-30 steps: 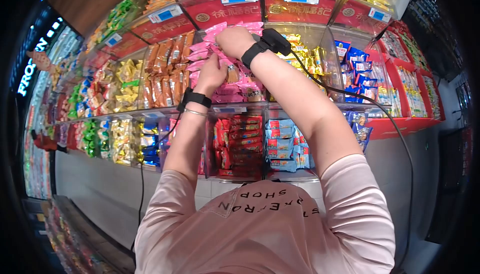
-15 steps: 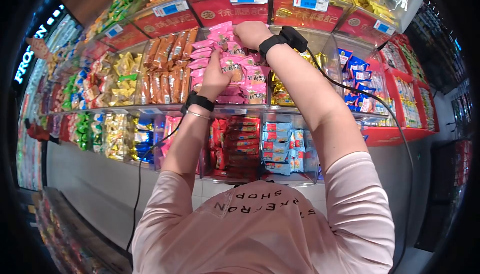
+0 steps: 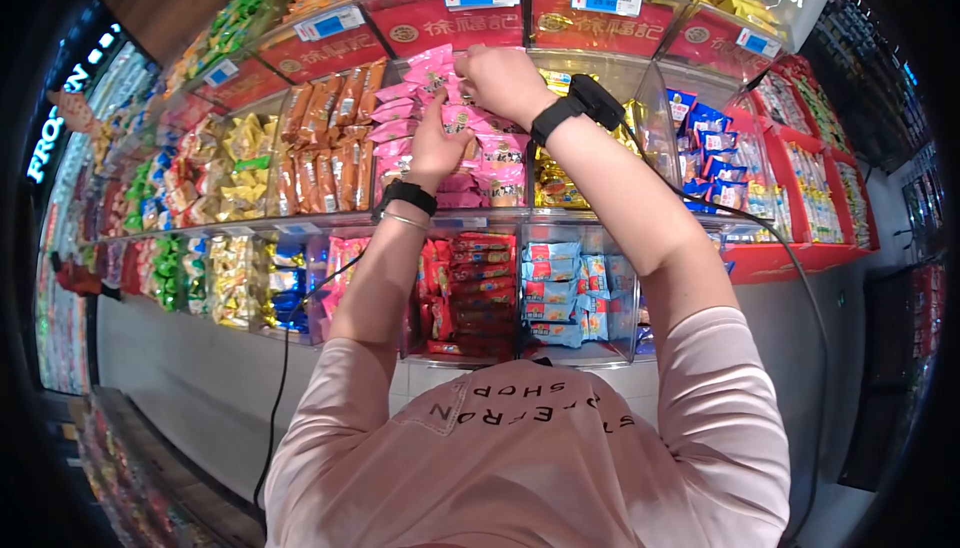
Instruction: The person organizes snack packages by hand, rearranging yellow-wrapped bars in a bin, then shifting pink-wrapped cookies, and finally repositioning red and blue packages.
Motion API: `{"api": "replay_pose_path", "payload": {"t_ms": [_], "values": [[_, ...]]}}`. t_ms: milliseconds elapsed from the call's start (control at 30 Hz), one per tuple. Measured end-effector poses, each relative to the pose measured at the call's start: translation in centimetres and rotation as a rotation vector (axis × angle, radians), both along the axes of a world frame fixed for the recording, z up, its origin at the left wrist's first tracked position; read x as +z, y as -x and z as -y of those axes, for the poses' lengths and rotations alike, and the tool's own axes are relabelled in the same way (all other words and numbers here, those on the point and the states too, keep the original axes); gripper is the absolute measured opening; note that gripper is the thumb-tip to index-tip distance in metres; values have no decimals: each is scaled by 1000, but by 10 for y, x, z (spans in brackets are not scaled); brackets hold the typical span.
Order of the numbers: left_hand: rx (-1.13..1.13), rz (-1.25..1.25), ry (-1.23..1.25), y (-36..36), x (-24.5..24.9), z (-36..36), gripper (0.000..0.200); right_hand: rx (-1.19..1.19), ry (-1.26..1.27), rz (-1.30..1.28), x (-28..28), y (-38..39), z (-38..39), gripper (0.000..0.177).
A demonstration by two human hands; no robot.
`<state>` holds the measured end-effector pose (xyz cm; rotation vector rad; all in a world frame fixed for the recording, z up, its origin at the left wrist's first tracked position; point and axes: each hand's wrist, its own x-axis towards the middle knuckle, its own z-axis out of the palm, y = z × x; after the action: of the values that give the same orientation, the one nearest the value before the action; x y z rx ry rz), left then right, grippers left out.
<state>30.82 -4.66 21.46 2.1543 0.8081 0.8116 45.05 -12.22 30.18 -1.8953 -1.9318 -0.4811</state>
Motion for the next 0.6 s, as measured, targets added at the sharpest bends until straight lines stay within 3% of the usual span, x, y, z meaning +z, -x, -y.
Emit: {"api": "replay_pose_path", "payload": {"t_ms": [100,233,300,367,400,467,533,600], "values": [[-1,1,33,0,4,2,82,112,119,23,-1,29,32,24],[-7,17,152,2,11,3,81,35,203,55,-30,34,42,32],[14,-34,88,3,5,-3,81,-39,242,63,-37,30,39,35],[-89,25,22,12,-4,-15,80,-9,164,56,-42,26,37,25],[-136,124,127,27,16,-10,77,-12,166,72,-42,26,36,26],[2,162,-17,59,52,-15,59,-14,173,88,-42,26,37,31],[155,124,-99,83,55,-41,35,-10,172,56,-39,27,40,31],[166,-13,-231,100,46,-64,27,-18,189,31,-39,28,40,32]]}}
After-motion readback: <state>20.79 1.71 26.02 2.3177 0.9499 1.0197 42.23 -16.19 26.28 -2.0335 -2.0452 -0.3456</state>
